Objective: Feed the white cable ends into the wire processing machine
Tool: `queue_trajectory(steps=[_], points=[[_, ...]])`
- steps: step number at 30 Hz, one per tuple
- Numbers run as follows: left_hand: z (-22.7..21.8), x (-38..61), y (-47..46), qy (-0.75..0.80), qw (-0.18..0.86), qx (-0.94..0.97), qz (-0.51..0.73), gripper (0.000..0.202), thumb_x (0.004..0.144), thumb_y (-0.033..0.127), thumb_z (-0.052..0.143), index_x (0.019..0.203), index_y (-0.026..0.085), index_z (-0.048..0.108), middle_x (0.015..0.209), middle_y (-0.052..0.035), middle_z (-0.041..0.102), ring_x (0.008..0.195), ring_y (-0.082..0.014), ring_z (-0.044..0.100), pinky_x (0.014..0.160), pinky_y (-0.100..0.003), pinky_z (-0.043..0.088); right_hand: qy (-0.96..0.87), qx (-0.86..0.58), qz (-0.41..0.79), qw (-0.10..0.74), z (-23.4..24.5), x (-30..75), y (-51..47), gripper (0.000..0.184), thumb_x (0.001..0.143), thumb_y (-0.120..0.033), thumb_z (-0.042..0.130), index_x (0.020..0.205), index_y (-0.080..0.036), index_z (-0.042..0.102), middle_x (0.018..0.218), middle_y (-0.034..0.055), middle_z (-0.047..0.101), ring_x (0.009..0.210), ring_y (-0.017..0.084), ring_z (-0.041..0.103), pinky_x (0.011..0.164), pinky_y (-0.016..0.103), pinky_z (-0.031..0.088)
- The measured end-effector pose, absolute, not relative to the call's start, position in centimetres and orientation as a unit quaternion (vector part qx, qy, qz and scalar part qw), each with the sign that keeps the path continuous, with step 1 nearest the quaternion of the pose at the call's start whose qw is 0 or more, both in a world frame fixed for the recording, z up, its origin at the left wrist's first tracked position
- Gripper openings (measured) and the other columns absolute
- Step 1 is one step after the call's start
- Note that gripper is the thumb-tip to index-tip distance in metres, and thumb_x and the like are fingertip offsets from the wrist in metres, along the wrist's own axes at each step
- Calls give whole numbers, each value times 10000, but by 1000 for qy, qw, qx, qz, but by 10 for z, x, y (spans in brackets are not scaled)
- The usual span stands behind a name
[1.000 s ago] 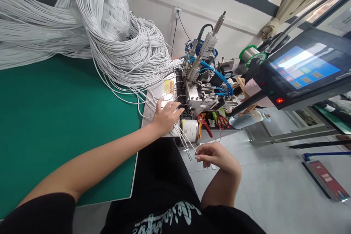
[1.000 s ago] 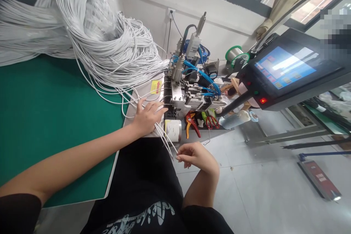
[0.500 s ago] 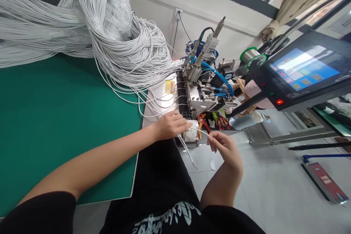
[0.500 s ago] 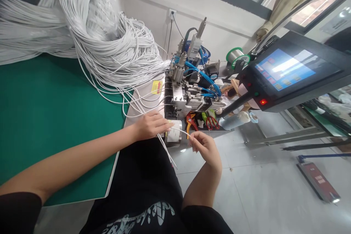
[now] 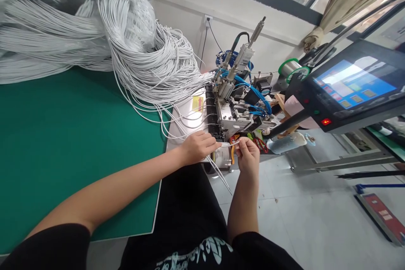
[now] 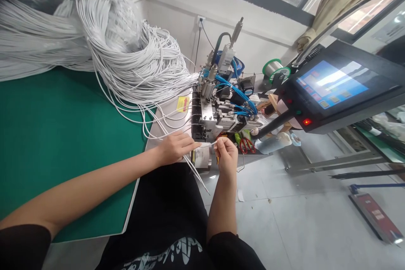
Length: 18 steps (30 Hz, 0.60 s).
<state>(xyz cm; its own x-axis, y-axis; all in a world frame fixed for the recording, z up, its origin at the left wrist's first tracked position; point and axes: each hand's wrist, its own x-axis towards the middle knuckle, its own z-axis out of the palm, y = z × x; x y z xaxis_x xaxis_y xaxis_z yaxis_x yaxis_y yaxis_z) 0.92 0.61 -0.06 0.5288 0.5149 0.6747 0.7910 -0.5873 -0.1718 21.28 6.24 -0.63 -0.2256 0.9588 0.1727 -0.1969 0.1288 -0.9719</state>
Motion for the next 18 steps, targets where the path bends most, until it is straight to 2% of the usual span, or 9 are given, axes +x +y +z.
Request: queue_trajectory(steps=[6,9,12,15,18], points=[[-3,8,8,-419,202,-844,-267,304,887,98,426,1115,187,605,820,-27,647,781,-173,544,703,-334,346,-555,-336,566,509,-5,206,70,261,804,-413,678,713,-190,579,582,-29,489,452,72,335,432,223,241],[-4,9,9,-446,183,-839,-252,414,804,90,490,1199,178,579,841,-42,641,802,-193,528,716,-347,323,-596,-377,495,508,-7,210,76,251,826,-400,650,715,-182,597,589,-19,516,489,89,369,464,233,274],[-5,9,9,-477,175,-827,-242,500,752,97,532,1245,172,565,852,-58,631,829,-211,522,710,-352,299,-673,-427,392,460,-9,215,82,245,841,-386,623,724,-171,619,618,-5,547,552,113,429,524,245,324],[-6,11,9,-504,175,-811,-240,466,764,96,538,1212,207,601,846,-54,621,834,-211,522,710,-355,284,-730,-441,334,402,-12,216,89,257,853,-377,587,705,-167,605,620,-6,529,594,129,449,569,253,341],[-7,13,9,-531,176,-794,-239,390,800,116,531,1160,226,636,847,-55,616,834,-214,523,717,-366,274,-748,-430,341,373,-18,213,96,266,857,-371,558,677,-175,557,598,-24,462,581,123,402,559,251,311]])
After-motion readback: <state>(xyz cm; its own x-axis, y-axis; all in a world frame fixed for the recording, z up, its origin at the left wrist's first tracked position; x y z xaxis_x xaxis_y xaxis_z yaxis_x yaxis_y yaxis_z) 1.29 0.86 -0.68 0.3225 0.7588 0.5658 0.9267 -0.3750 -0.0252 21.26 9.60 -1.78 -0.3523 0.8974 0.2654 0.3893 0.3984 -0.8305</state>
